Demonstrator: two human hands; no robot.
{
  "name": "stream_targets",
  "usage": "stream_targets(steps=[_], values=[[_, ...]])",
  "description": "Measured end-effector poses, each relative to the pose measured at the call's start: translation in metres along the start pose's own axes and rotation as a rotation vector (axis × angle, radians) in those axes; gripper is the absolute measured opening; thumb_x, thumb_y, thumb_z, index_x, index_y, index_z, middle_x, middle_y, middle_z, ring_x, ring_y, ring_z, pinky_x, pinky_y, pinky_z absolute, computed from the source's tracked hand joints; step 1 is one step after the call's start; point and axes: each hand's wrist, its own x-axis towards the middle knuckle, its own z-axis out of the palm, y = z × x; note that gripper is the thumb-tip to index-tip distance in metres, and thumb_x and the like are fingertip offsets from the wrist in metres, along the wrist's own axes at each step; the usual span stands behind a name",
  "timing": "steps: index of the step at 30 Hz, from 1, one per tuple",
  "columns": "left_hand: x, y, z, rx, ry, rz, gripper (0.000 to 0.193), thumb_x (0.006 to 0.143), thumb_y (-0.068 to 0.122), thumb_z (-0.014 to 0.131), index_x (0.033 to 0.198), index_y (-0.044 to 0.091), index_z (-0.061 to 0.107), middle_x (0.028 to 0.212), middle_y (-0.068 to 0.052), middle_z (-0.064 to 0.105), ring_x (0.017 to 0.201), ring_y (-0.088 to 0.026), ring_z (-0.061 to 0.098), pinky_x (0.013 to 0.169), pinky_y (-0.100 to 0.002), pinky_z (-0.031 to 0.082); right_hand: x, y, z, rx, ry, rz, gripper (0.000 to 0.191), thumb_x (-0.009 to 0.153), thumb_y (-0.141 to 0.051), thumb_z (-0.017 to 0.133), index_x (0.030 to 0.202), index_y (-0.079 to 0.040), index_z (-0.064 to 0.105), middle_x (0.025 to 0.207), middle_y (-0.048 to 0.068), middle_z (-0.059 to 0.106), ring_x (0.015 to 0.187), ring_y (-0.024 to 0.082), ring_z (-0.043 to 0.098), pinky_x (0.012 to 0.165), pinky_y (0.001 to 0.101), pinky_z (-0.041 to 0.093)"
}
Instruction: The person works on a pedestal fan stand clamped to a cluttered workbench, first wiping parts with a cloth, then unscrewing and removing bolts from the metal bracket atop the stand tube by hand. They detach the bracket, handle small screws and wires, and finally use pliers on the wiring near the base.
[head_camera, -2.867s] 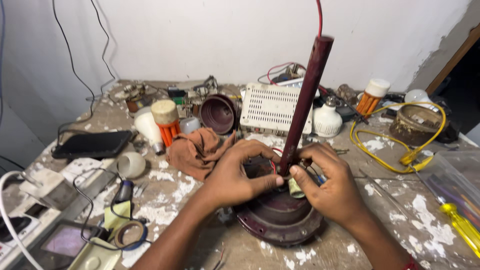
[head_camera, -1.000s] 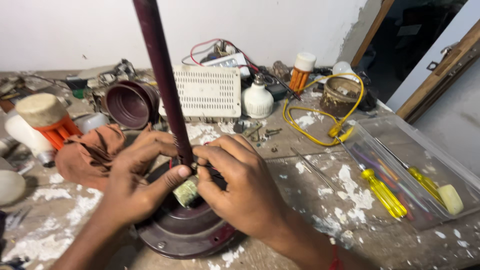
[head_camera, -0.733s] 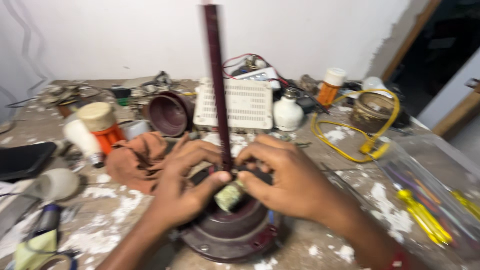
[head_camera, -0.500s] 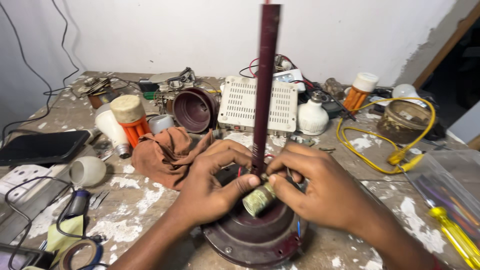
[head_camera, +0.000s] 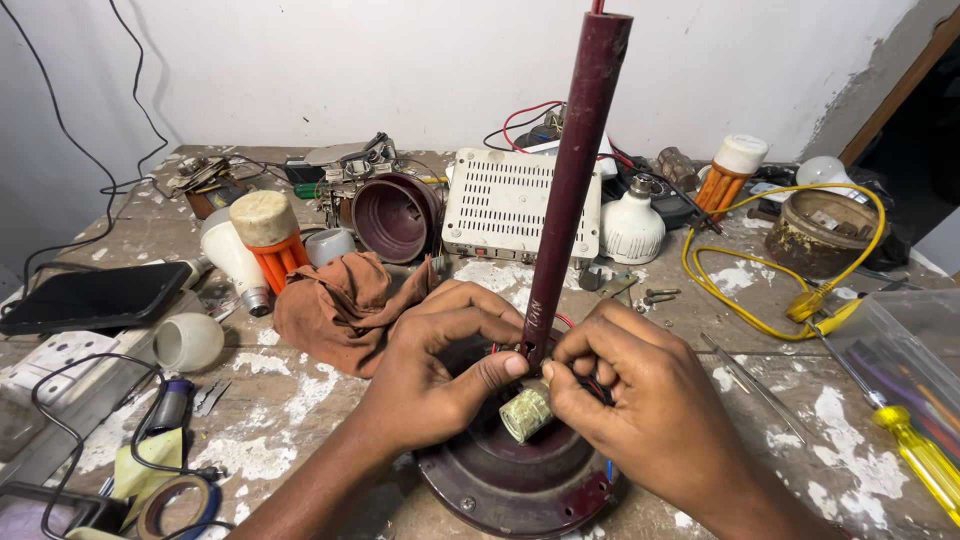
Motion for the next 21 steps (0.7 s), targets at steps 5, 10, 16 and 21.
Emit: stream_targets(steps=[5, 10, 16, 21], values=[[-0.002, -0.002, 0.000, 0.009, 0.002, -0.015, 0.016, 0.086, 0.013, 0.081, 0.097, 0.001, 0.078, 0.104, -0.007, 0.072, 0.102, -0.017, 0.068, 0.089, -0.031, 0.055, 0.000, 0.002, 0.005, 0.074, 0.006, 0.010, 0.017, 0.082, -0.011, 0.078, 0.079, -0.002, 0.064, 0.076, 0.000, 0.059, 0.061, 0.006, 0.057, 0.051, 0.0241, 0.049], [-0.002, -0.003, 0.000, -0.001, -0.002, -0.009, 0.015, 0.085, 0.012, 0.081, 0.096, 0.001, 0.077, 0.103, -0.007, 0.072, 0.101, -0.017, 0.067, 0.090, -0.030, 0.055, -0.002, 0.003, 0.007, 0.051, 0.020, 0.042, 0.016, 0.082, -0.011, 0.078, 0.079, -0.002, 0.064, 0.077, 0.001, 0.059, 0.060, 0.006, 0.057, 0.049, 0.0256, 0.047], [-0.001, -0.001, 0.002, -0.018, 0.007, -0.062, 0.014, 0.084, 0.012, 0.081, 0.092, 0.001, 0.077, 0.100, -0.007, 0.072, 0.098, -0.016, 0.068, 0.087, -0.031, 0.055, -0.001, 0.007, 0.002, 0.023, -0.019, -0.097, 0.016, 0.085, -0.013, 0.076, 0.082, -0.003, 0.064, 0.077, 0.002, 0.056, 0.061, 0.006, 0.053, 0.051, 0.0248, 0.044], [0.000, 0.002, 0.002, 0.070, 0.020, -0.080, 0.014, 0.083, 0.012, 0.081, 0.092, 0.002, 0.077, 0.096, -0.006, 0.072, 0.096, -0.017, 0.067, 0.086, -0.032, 0.053, 0.006, 0.015, -0.007, 0.032, -0.085, -0.094, 0.014, 0.086, -0.017, 0.077, 0.087, -0.004, 0.073, 0.074, -0.001, 0.060, 0.059, 0.006, 0.051, 0.048, 0.0241, 0.041]])
